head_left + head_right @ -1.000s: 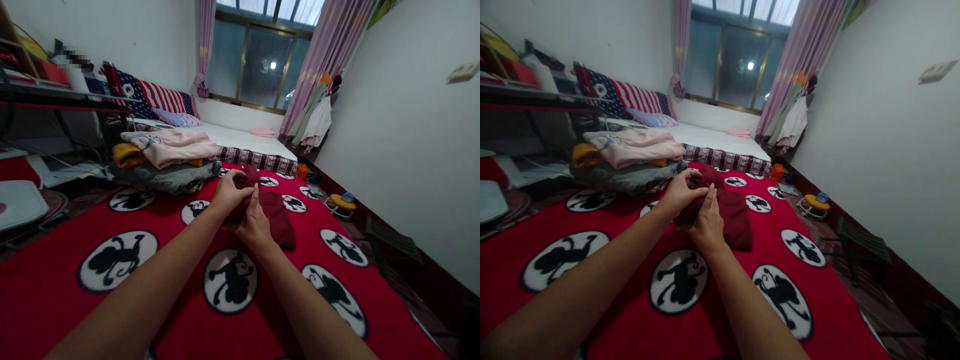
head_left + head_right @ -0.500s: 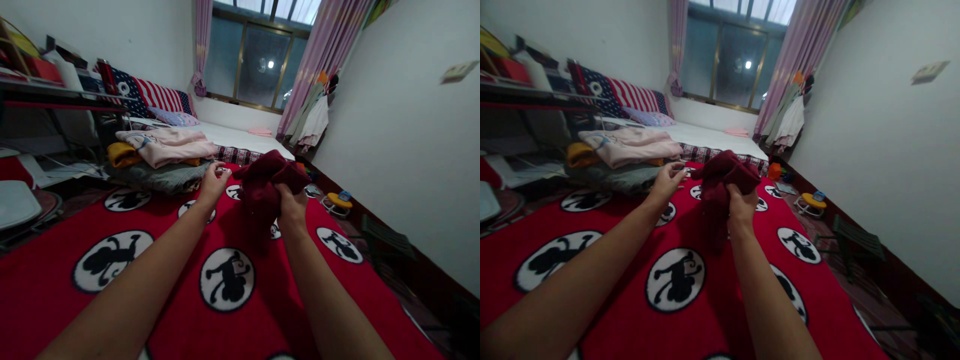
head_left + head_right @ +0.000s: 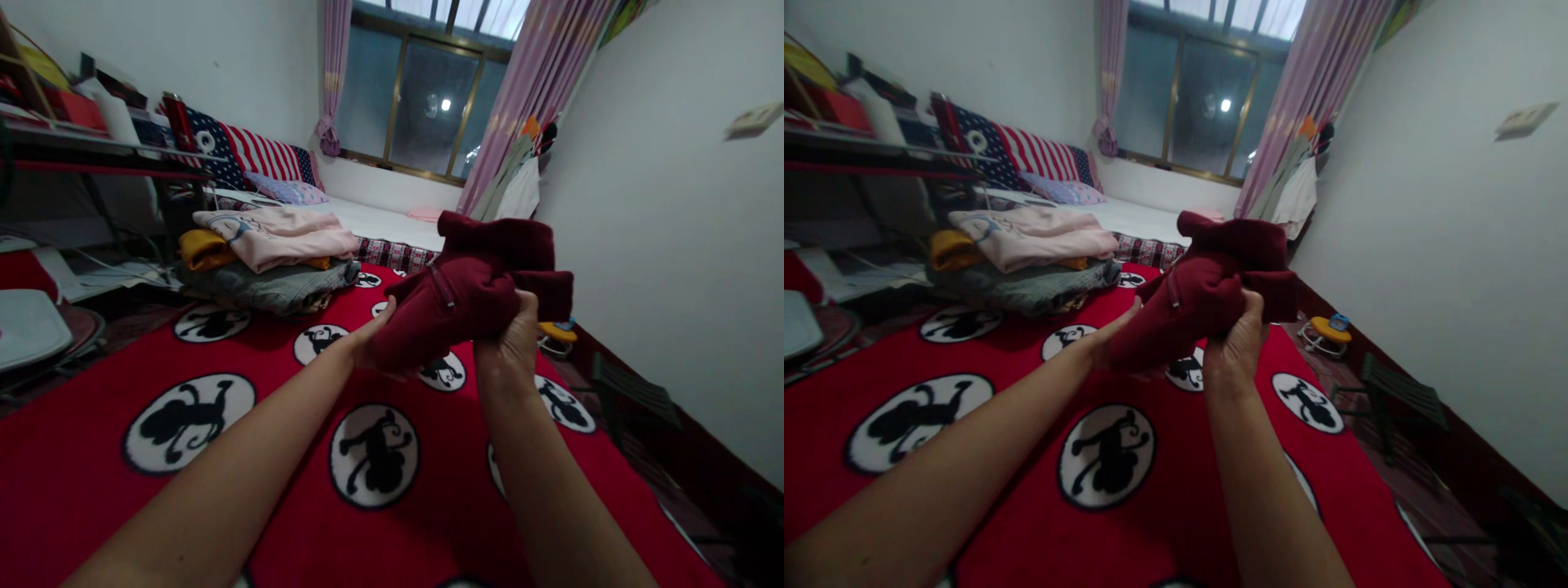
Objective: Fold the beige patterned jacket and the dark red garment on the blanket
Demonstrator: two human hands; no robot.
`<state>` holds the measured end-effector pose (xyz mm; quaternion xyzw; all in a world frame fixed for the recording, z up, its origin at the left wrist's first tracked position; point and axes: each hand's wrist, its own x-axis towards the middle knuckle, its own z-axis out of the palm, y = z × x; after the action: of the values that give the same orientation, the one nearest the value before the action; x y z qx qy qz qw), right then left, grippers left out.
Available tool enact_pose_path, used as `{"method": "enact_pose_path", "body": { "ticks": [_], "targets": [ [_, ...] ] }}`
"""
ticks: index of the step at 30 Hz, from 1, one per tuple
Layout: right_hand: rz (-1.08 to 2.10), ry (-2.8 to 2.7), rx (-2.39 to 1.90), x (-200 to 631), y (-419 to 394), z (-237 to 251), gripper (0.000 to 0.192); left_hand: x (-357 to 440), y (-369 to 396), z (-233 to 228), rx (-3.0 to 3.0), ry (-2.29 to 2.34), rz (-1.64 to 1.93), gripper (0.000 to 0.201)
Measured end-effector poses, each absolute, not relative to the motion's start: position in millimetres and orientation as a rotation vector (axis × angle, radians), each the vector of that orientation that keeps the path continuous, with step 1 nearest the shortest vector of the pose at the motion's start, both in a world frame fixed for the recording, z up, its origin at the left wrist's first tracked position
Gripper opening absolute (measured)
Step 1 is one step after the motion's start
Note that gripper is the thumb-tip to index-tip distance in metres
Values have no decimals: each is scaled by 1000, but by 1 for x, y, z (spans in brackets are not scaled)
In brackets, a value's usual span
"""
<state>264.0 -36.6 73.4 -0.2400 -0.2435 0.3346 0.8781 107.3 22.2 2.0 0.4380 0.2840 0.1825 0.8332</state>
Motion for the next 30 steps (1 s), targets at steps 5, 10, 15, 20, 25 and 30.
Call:
{"method": "enact_pose_path", "body": {
  "ticks": [5, 10, 15, 20, 25, 30],
  "targets": [
    [722, -587, -392, 278, -42, 84, 12, 125, -3, 3, 821, 159, 426, 92],
    [737, -540, -389, 280, -40, 84, 15, 131, -2, 15, 752, 204, 785, 54],
    [818, -547, -459, 280, -31, 70, 13, 112, 22, 34, 916, 405, 1235, 49],
    [860, -714, -589, 302, -22, 38, 16, 85, 53, 23, 1245, 657, 1570, 73],
    [827, -535, -1182, 336, -11, -1, 56, 72, 72, -20, 1284, 1253, 1202, 58],
    [573, -821, -1530, 337, -5, -21, 95, 80, 68, -31, 1378, 1296, 1271, 73]
  ]
}}
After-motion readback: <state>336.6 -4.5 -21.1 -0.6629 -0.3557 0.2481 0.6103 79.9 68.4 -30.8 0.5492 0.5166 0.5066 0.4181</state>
